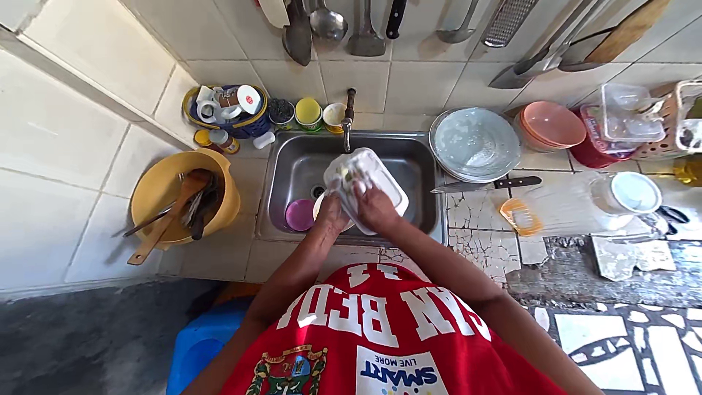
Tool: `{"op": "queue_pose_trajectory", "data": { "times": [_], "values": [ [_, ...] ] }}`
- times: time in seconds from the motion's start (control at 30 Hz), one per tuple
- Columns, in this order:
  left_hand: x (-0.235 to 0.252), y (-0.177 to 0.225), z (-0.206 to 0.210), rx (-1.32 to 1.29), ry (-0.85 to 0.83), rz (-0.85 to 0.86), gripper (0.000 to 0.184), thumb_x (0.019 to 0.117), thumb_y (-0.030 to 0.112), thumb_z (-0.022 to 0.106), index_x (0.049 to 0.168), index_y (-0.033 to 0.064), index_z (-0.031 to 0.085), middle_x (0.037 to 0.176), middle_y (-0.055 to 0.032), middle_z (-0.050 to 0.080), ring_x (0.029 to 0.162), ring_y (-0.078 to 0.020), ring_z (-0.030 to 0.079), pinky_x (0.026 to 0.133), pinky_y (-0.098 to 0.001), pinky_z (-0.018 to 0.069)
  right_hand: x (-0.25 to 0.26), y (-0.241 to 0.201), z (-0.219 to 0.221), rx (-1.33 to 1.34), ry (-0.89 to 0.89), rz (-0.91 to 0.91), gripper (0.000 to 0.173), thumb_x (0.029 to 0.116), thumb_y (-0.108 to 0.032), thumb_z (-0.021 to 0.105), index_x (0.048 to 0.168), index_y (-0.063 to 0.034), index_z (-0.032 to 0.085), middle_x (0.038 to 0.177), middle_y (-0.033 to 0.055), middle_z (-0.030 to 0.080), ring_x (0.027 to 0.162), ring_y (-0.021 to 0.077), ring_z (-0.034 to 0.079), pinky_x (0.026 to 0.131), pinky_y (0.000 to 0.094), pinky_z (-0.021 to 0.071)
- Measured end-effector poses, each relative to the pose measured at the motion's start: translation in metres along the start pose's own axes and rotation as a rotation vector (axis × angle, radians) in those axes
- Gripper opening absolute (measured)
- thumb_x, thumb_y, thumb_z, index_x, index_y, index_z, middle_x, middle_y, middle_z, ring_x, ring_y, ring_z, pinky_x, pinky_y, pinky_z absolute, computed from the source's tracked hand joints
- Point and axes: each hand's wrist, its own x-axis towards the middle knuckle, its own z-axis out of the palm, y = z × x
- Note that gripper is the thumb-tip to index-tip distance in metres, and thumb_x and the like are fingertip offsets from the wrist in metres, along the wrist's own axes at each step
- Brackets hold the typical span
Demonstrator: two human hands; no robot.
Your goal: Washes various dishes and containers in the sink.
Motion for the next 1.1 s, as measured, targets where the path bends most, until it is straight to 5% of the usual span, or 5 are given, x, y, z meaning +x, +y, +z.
{"op": "queue_pose_trajectory", "data": {
  "times": [0.13, 0.37, 0.67, 0.87, 1.1],
  "values": [
    [0.004, 0.012, -0.02, -0.042, 0.188, 0.094, 0.046, 0.1095, 0.046, 0.039, 0.142, 0.0152, 0.047, 0.127, -0.0083, 0.063, 0.113, -0.02, 0.063, 0.093, -0.044, 0.0559, -0.043, 0.003, -0.001, -0.007, -0.235, -0.071, 0.041, 0.1041, -0.016, 0.05, 0.139, 0.0023, 0.058, 0.153, 0.0206, 0.052, 0.146, 0.0394, 0.044, 0.117, 0.0543, 0.0399],
    [0.001, 0.005, -0.009, 0.069, 0.17, 0.039, 0.046, 0.1099, 0.041, 0.042, 0.146, 0.0129, 0.045, 0.134, -0.0121, 0.061, 0.12, -0.0247, 0.062, 0.098, -0.0478, 0.0544, 0.001, 0.045, 0.017, -0.07, 0.067, 0.106, 0.057, 0.0926, -0.014, 0.064, 0.143, 0.0079, 0.052, 0.154, 0.0249, 0.049, 0.143, 0.0443, 0.047, 0.115, 0.0556, 0.0428],
    [0.033, 0.005, -0.05, 0.168, 0.401, 0.18, 0.048, 0.1079, 0.038, 0.051, 0.146, 0.0082, 0.047, 0.138, -0.0135, 0.059, 0.124, -0.0234, 0.059, 0.102, -0.0476, 0.0525, -0.052, 0.027, 0.03, 0.051, -0.425, -0.075, 0.042, 0.1068, -0.015, 0.044, 0.144, 0.0016, 0.054, 0.152, 0.0219, 0.052, 0.143, 0.0381, 0.048, 0.118, 0.0521, 0.0403],
    [0.028, 0.019, -0.072, 1.162, 0.201, 0.354, 0.039, 0.0949, 0.017, 0.072, 0.121, -0.01, 0.064, 0.113, -0.0255, 0.069, 0.108, -0.0311, 0.067, 0.101, -0.0498, 0.0517, -0.085, 0.102, 0.029, 0.247, -0.352, 0.681, 0.052, 0.1032, -0.018, 0.056, 0.15, 0.0005, 0.044, 0.121, 0.0328, 0.066, 0.115, 0.0491, 0.064, 0.101, 0.0648, 0.0486],
    [0.05, -0.042, -0.076, 1.997, -0.321, 0.12, 0.04, 0.1043, 0.016, 0.054, 0.142, 0.0035, 0.057, 0.14, -0.0218, 0.06, 0.11, -0.0452, 0.067, 0.091, -0.0644, 0.0523, -0.088, 0.129, 0.041, 0.703, -0.019, 0.967, 0.037, 0.1068, -0.012, 0.052, 0.139, 0.005, 0.053, 0.132, 0.0275, 0.061, 0.122, 0.0341, 0.062, 0.106, 0.0493, 0.0499]
  ]
}}
